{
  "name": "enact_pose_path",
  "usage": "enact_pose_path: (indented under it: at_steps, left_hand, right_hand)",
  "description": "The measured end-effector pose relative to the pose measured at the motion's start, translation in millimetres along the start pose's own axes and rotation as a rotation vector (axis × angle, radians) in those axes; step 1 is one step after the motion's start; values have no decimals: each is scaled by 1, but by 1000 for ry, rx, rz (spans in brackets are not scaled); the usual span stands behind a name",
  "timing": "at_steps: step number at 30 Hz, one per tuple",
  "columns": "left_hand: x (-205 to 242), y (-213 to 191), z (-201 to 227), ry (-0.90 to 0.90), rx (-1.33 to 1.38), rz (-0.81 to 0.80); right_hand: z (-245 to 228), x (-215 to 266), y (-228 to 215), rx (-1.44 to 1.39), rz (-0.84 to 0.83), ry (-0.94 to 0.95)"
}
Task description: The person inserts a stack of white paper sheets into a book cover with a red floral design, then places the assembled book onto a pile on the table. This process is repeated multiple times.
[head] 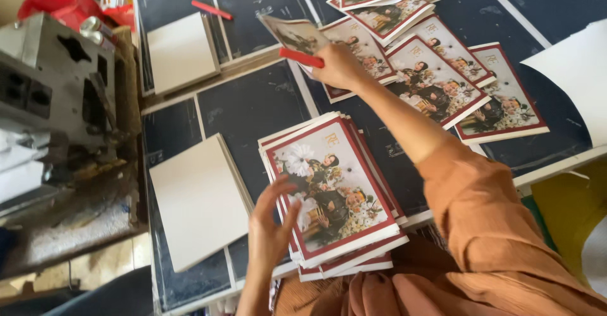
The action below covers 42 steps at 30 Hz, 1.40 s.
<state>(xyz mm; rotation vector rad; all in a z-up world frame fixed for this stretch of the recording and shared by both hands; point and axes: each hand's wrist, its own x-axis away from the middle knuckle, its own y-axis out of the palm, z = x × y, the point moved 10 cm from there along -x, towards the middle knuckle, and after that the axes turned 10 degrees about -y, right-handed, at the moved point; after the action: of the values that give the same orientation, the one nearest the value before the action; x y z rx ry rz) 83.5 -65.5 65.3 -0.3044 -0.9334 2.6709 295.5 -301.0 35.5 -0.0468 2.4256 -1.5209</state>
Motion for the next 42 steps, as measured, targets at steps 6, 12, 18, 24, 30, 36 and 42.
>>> enact_pose_path:
  at_steps: [6,12,18,24,30,36,42]
  left_hand:
    - [-24,-12,-4,-251,586,130]
    - [5,-32,17,-97,589,285]
    - [53,-49,-28,-408,419,294]
    - [92,-12,-105,-689,400,171]
    - [75,-46,-100,-339,-392,191]
    - [64,-138,-212,-995,-572,302]
    - [61,-142,-212,-839,-669,501]
  right_hand:
    - [-155,113,-57,-512,-7,-321]
    - [-190,180,-96,-668,201,-534]
    - [-70,239,-113,-601,326,-249]
    - [67,351,-82,-932,511,425]
    - [67,380,-73,-118,-19,882]
    - [61,374,-86,474,-141,662]
    - [50,376,-82,407,-258,745]
